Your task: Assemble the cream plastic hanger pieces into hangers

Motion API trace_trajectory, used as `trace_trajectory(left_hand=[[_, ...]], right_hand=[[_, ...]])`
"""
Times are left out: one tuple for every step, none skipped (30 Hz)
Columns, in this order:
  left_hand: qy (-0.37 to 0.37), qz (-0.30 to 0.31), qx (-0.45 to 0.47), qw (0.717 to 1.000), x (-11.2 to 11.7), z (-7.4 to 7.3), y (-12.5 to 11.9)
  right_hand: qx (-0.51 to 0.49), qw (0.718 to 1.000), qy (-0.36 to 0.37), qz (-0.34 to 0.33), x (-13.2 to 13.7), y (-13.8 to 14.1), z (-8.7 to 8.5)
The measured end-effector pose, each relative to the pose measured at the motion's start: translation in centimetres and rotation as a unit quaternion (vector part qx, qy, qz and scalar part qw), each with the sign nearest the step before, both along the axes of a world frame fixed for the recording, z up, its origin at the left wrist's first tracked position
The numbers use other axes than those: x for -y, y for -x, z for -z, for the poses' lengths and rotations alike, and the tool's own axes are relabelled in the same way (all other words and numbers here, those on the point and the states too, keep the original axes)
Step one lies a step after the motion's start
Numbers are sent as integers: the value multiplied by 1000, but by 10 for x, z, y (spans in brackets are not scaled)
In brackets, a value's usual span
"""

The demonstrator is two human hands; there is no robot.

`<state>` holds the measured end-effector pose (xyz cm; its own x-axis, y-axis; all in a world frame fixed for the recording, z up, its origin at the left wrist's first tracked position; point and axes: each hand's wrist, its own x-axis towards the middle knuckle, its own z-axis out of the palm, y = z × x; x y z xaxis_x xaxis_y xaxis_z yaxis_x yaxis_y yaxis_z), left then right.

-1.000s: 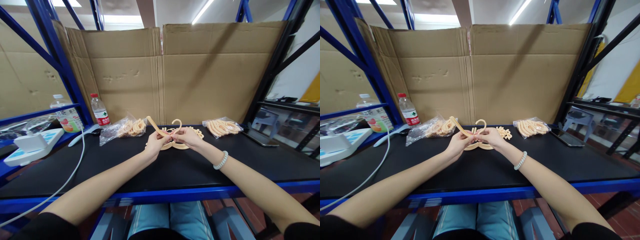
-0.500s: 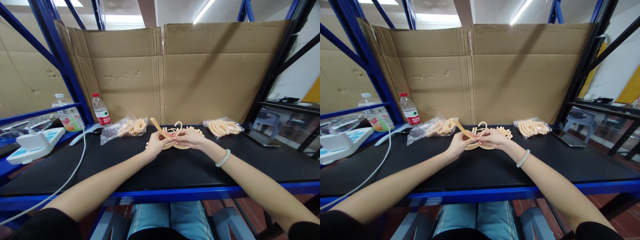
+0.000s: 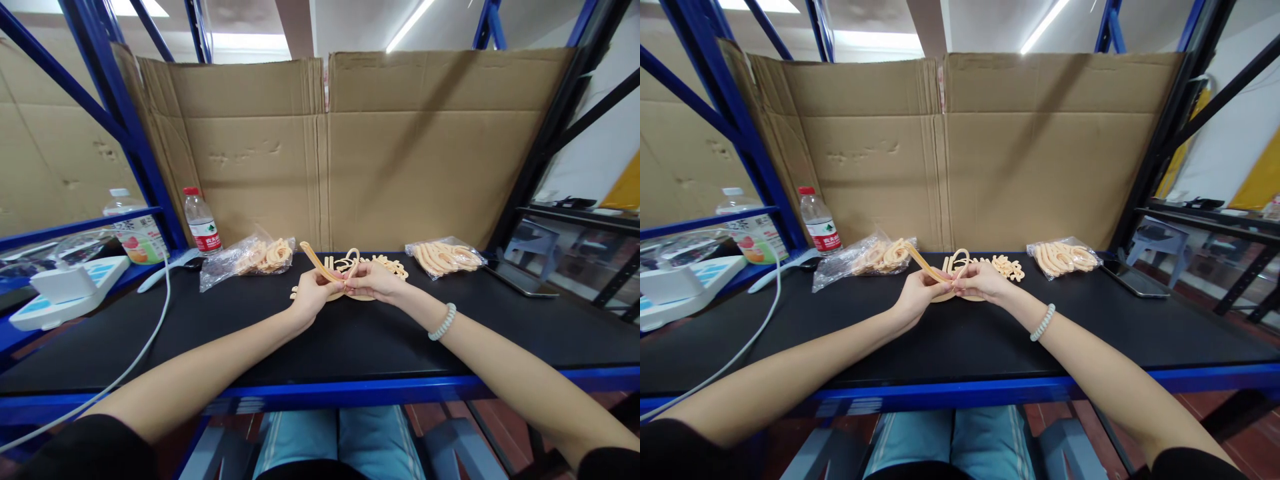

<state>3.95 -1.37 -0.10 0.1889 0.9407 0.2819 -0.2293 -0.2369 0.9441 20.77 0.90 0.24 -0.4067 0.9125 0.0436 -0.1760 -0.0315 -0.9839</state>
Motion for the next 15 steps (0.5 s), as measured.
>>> trace_trajectory(left_hand=[[3,-2,0,1000,0,1,0],[5,-5,0,1000,0,1,0],[6,-8,0,1000,0,2,0],[8,-11,1,1000,0,3,0],[10,-14,4,1000,-1,4,0],[13,-14,10,1000,-2,5,0],[17,-14,15,1000,-4,5,0],[19,-13,20,1000,-5,5,0],[17,-10,23,1000,-6,4,0],[13,-8,25,1000,-7,4,0],[7,-7,26,1000,-7,3,0],[4,-5,30,1000,-7,2,1],[5,-4,37,999,-7,1,1],[12,-2,47,999,-7,1,0],[23,0,59,998,-7,1,0]], right_hand=[[1,1000,-5,7,0,1,1],[2,1000,-13,16,1,2,1],[4,999,-22,26,2,4,2],[5,999,-31,37,3,5,2],[4,998,-39,50,4,7,2],[2,997,-43,61,6,8,2],[-1,996,-46,72,8,10,1],[-5,995,-49,82,11,11,0],[-11,994,-52,92,13,13,-2],[-18,993,-56,102,15,14,-3],[-26,992,-59,113,17,15,-5],[-33,990,-63,123,19,17,-6],[-37,988,-67,133,20,18,-7],[-37,987,-69,143,20,19,-7],[-31,986,-72,150,20,20,-7]])
